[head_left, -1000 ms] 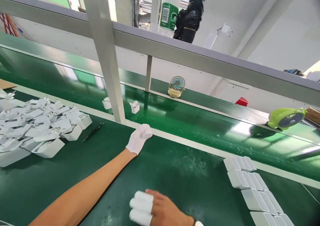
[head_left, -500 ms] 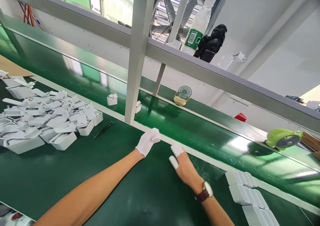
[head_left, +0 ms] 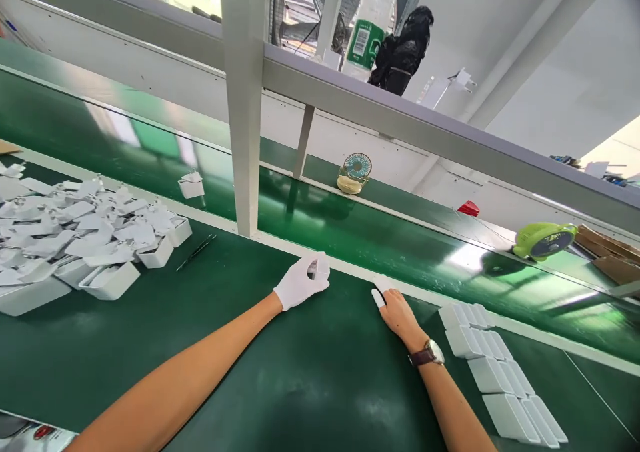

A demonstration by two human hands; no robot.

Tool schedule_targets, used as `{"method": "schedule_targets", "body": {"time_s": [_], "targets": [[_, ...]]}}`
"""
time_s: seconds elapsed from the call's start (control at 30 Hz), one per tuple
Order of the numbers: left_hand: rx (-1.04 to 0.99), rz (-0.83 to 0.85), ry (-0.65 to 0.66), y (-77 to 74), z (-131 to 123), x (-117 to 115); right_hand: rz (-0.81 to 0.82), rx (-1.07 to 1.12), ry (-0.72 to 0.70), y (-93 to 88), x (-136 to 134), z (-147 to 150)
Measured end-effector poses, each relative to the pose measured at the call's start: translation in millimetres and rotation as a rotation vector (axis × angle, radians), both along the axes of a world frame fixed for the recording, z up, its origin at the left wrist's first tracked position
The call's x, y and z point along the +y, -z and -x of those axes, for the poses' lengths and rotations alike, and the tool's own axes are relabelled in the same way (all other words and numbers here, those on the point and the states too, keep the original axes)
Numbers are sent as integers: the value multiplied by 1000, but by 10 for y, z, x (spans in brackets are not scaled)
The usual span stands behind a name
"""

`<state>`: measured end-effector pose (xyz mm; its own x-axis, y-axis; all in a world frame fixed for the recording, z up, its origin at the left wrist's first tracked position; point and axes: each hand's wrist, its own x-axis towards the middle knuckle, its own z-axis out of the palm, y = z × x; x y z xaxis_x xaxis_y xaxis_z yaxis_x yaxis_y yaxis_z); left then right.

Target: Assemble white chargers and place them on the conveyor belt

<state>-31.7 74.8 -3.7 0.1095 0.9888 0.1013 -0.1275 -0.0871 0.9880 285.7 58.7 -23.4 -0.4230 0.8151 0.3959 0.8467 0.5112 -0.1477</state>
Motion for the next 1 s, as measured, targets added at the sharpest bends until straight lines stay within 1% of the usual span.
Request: {"method": "schedule_targets", "body": {"time_s": [0.03, 0.1, 0.23, 0.4, 0.5, 0.53, 0.6, 0.67, 0.7, 0.73, 0.77, 0.8, 0.83, 0.87, 0.9, 0.93, 0.97, 1.0], "targets": [[52, -13, -3, 4, -2, -7, 0, 10, 30, 33, -21, -94], [142, -30, -12, 16, -5, -8, 5, 29, 74, 92, -89, -184], [275, -62, -28, 21, -7, 4, 20, 73, 116, 154, -162, -156], [375, -75, -39, -10, -7, 26, 63, 165, 96, 148, -180, -129], [415, -67, -45, -28, -11, 44, 119, 247, 60, 83, -277, -75], [422, -63, -47, -33, -12, 49, 144, 277, 45, 32, -329, -37], [423, -53, -47, -36, -11, 55, 203, 345, 13, -130, -457, 59], [419, -50, -34, -31, -4, 57, 350, 445, -62, -346, -605, 154], [420, -51, -24, -26, 1, 58, 574, 549, -179, -451, -680, 193], [424, -54, -13, -21, 5, 59, 800, 594, -324, -539, -751, 226], [429, -54, -2, -16, 9, 58, 998, 574, -489, -596, -814, 253], [434, -55, 6, -14, 11, 57, 1128, 523, -640, -617, -862, 277], [442, -55, 12, -14, 11, 55, 1162, 452, -739, -599, -891, 298], [452, -54, 19, -16, 10, 52, 1109, 392, -762, -545, -894, 316], [462, -55, 25, -19, 8, 49, 972, 365, -688, -464, -870, 329], [469, -57, 27, -24, 5, 45, 783, 371, -526, -367, -818, 332], [472, -58, 30, -27, 2, 42, 574, 393, -312, -266, -744, 322], [471, -57, 32, -29, 0, 39, 349, 434, -50, -172, -655, 296]]}}
